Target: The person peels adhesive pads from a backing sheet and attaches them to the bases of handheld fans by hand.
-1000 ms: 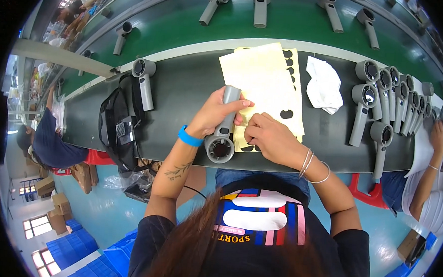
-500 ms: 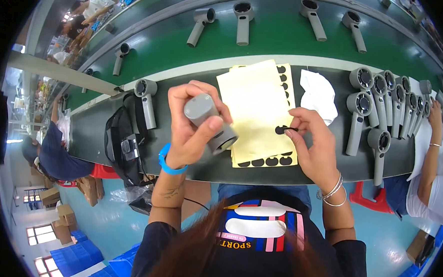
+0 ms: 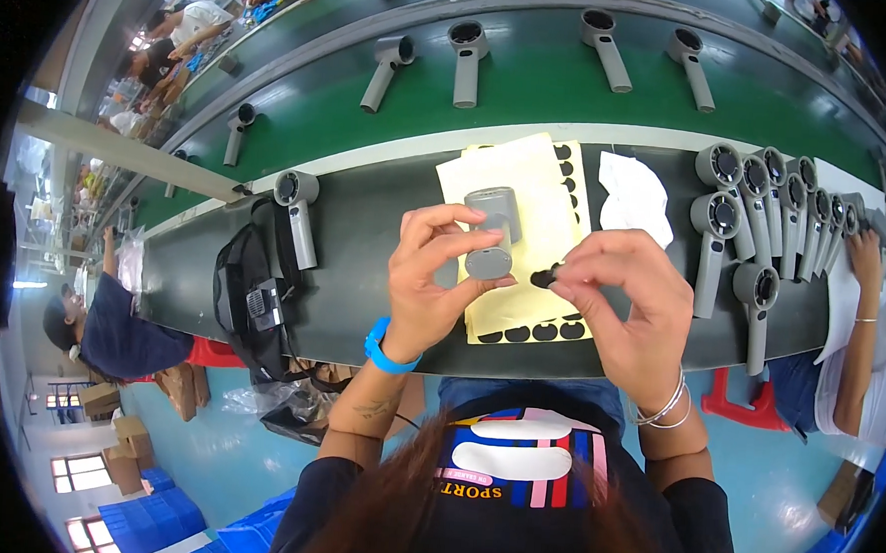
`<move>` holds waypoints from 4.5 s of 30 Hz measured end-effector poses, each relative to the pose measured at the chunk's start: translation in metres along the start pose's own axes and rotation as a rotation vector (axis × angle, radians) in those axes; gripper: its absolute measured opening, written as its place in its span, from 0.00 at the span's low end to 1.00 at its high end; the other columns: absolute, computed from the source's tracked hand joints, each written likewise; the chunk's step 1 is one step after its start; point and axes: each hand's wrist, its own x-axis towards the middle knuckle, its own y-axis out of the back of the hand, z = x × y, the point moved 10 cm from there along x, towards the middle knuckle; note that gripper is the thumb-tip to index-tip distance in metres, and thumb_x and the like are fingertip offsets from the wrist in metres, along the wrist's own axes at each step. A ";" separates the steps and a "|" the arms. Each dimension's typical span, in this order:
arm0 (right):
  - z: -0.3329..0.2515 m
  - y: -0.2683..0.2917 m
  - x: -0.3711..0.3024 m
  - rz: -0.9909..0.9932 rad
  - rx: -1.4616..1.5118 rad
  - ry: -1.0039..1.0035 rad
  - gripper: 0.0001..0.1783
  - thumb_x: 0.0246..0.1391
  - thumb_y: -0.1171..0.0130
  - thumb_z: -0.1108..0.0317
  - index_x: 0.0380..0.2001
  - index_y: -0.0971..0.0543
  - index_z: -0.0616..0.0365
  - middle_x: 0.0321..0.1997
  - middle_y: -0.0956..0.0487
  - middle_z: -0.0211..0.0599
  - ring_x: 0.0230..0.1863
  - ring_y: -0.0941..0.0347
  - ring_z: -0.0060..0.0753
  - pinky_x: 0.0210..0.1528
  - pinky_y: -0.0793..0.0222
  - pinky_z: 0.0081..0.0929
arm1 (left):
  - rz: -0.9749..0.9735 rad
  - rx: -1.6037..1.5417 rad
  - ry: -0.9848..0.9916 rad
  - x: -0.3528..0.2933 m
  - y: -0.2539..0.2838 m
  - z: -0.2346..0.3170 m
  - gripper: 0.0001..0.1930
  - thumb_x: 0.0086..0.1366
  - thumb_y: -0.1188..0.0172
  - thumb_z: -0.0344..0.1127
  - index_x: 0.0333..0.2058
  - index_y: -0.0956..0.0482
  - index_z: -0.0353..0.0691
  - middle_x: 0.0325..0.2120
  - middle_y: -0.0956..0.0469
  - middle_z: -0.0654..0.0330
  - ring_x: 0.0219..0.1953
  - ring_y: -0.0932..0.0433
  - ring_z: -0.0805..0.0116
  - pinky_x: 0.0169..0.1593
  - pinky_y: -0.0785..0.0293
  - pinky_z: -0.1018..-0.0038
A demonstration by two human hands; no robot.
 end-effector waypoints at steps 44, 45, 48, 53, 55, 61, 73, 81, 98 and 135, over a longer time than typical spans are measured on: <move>0.049 -0.033 -0.012 -0.011 0.599 -0.306 0.24 0.47 0.41 0.87 0.42 0.39 0.56 0.30 0.21 0.39 0.50 0.25 0.34 0.47 0.27 0.24 | -0.192 -0.809 0.370 -0.020 -0.036 -0.011 0.20 0.60 0.43 0.17 0.53 0.28 0.30 0.56 0.36 0.52 0.42 0.21 0.68 0.52 0.21 0.68; 0.050 -0.033 -0.012 -0.010 0.599 -0.307 0.24 0.47 0.41 0.87 0.42 0.39 0.56 0.30 0.21 0.39 0.50 0.25 0.34 0.47 0.27 0.24 | -0.193 -0.813 0.370 -0.020 -0.037 -0.012 0.20 0.61 0.43 0.18 0.53 0.28 0.30 0.56 0.36 0.52 0.42 0.21 0.67 0.52 0.20 0.68; 0.049 -0.034 -0.012 -0.016 0.597 -0.300 0.24 0.47 0.41 0.87 0.41 0.39 0.56 0.30 0.21 0.40 0.50 0.25 0.34 0.46 0.27 0.23 | -0.189 -0.819 0.378 -0.020 -0.037 -0.012 0.20 0.61 0.43 0.19 0.53 0.28 0.30 0.56 0.36 0.52 0.42 0.21 0.66 0.52 0.20 0.68; 0.050 -0.034 -0.012 -0.014 0.596 -0.307 0.24 0.47 0.41 0.88 0.40 0.39 0.56 0.31 0.21 0.40 0.49 0.25 0.33 0.46 0.26 0.23 | -0.193 -0.818 0.374 -0.020 -0.037 -0.012 0.20 0.61 0.44 0.19 0.53 0.28 0.30 0.56 0.36 0.52 0.42 0.21 0.66 0.52 0.20 0.68; 0.050 -0.034 -0.012 -0.016 0.595 -0.305 0.24 0.47 0.41 0.88 0.40 0.40 0.56 0.31 0.21 0.40 0.49 0.25 0.33 0.46 0.25 0.23 | -0.187 -0.827 0.398 -0.021 -0.037 -0.013 0.20 0.61 0.43 0.19 0.53 0.27 0.30 0.56 0.35 0.52 0.43 0.21 0.66 0.51 0.20 0.69; 0.046 -0.033 -0.012 -0.004 0.582 -0.272 0.24 0.47 0.41 0.88 0.40 0.40 0.56 0.32 0.22 0.40 0.49 0.25 0.33 0.44 0.24 0.24 | -0.187 -0.792 0.369 -0.019 -0.036 -0.011 0.19 0.61 0.43 0.18 0.52 0.26 0.29 0.55 0.34 0.53 0.45 0.22 0.65 0.51 0.20 0.70; 0.045 -0.033 -0.011 0.009 0.534 -0.287 0.24 0.47 0.38 0.84 0.37 0.42 0.56 0.30 0.22 0.39 0.47 0.25 0.31 0.42 0.24 0.25 | -0.170 -0.791 0.385 -0.021 -0.036 -0.012 0.19 0.61 0.43 0.18 0.52 0.28 0.28 0.54 0.34 0.53 0.41 0.21 0.68 0.50 0.20 0.70; 0.047 -0.033 -0.010 -0.007 0.525 -0.315 0.24 0.46 0.37 0.84 0.37 0.41 0.55 0.30 0.21 0.39 0.48 0.25 0.30 0.43 0.24 0.25 | -0.186 -0.838 0.378 -0.020 -0.036 -0.011 0.20 0.61 0.44 0.18 0.52 0.28 0.28 0.56 0.36 0.52 0.48 0.23 0.61 0.52 0.20 0.67; 0.047 -0.031 -0.008 -0.002 0.529 -0.331 0.23 0.46 0.37 0.82 0.37 0.41 0.55 0.30 0.22 0.38 0.46 0.23 0.32 0.39 0.24 0.20 | -0.206 -0.870 0.375 -0.021 -0.037 -0.012 0.19 0.62 0.45 0.18 0.53 0.29 0.29 0.56 0.37 0.51 0.49 0.24 0.58 0.54 0.21 0.65; 0.041 -0.030 -0.010 0.017 0.417 -0.287 0.23 0.46 0.37 0.83 0.36 0.41 0.56 0.31 0.25 0.35 0.45 0.23 0.28 0.39 0.22 0.20 | -0.148 -0.856 0.391 -0.022 -0.038 -0.008 0.16 0.64 0.47 0.20 0.52 0.28 0.26 0.55 0.36 0.51 0.49 0.24 0.61 0.52 0.21 0.68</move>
